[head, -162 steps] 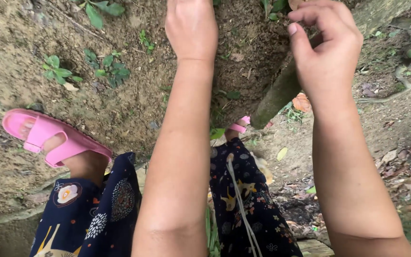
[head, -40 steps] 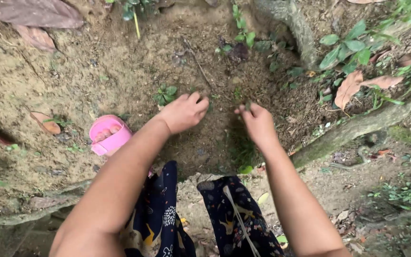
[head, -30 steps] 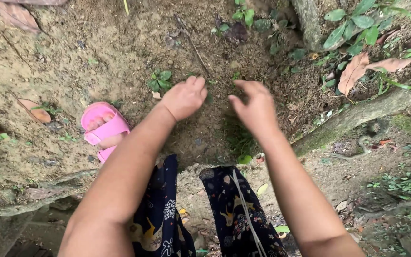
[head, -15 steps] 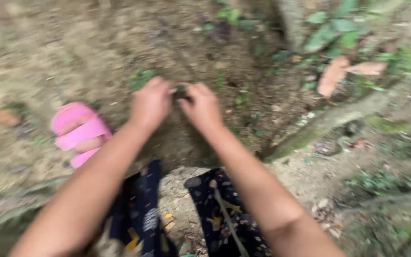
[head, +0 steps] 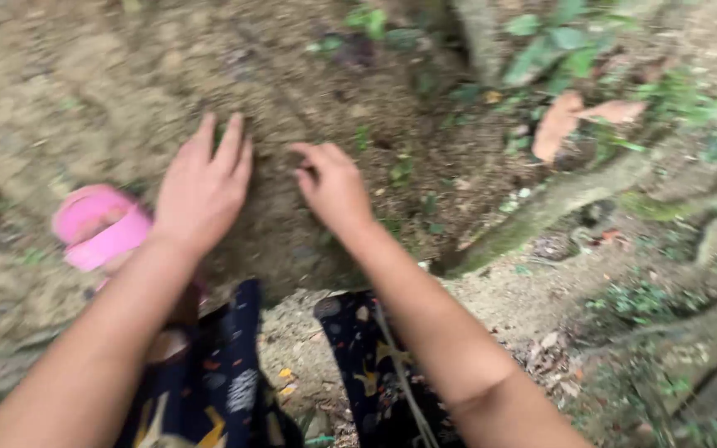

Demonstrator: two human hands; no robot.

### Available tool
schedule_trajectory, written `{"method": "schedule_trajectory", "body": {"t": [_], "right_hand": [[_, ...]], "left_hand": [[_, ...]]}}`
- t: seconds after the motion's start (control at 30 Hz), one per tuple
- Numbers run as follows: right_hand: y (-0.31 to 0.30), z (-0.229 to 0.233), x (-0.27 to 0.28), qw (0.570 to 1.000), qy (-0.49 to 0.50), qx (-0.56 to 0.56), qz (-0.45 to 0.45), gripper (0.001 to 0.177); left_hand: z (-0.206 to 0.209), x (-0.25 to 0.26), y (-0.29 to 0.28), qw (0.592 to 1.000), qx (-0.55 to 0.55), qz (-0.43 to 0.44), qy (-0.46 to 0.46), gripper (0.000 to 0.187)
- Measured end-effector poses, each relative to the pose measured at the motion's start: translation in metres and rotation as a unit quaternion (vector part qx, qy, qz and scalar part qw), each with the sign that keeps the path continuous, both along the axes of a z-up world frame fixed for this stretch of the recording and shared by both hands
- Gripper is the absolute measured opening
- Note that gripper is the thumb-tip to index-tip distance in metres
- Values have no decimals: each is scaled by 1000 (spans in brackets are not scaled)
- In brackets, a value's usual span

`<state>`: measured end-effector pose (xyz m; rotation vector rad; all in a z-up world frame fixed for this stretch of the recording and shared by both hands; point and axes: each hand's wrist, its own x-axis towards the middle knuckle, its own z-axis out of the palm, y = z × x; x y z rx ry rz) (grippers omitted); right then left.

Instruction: Picking and clearing dirt, leaves, and debris from exposed tree roots on a slope.

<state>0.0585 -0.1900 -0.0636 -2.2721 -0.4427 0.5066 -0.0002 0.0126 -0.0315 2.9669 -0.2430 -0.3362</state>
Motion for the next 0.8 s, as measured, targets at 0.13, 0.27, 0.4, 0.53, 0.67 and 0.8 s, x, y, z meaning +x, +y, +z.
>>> {"method": "schedule_trajectory", "body": {"t": [0.13, 0.27, 0.4, 0.53, 0.67, 0.8], "right_hand": [[11, 8, 3, 1000, 9, 5, 12, 35], [25, 14, 5, 999, 8, 21, 23, 34], [31, 15, 7, 999, 8, 25, 28, 30], [41, 15, 7, 999, 15, 7, 33, 28], [47, 18, 9, 999, 26, -20, 29, 27], [48, 16, 11, 999, 20, -22, 31, 26]], "left_hand": [[-39, -2, 12, 994, 82, -19, -72, 45], [-48, 2, 25, 998, 11, -16, -58, 42], [-67, -1, 21, 999, 32, 3, -8, 27], [-79, 9, -6, 991, 99, 60, -72, 34], [-80, 29, -23, 983, 155, 100, -14, 29], [-81, 36, -12, 968, 147, 171, 114, 26]]}}
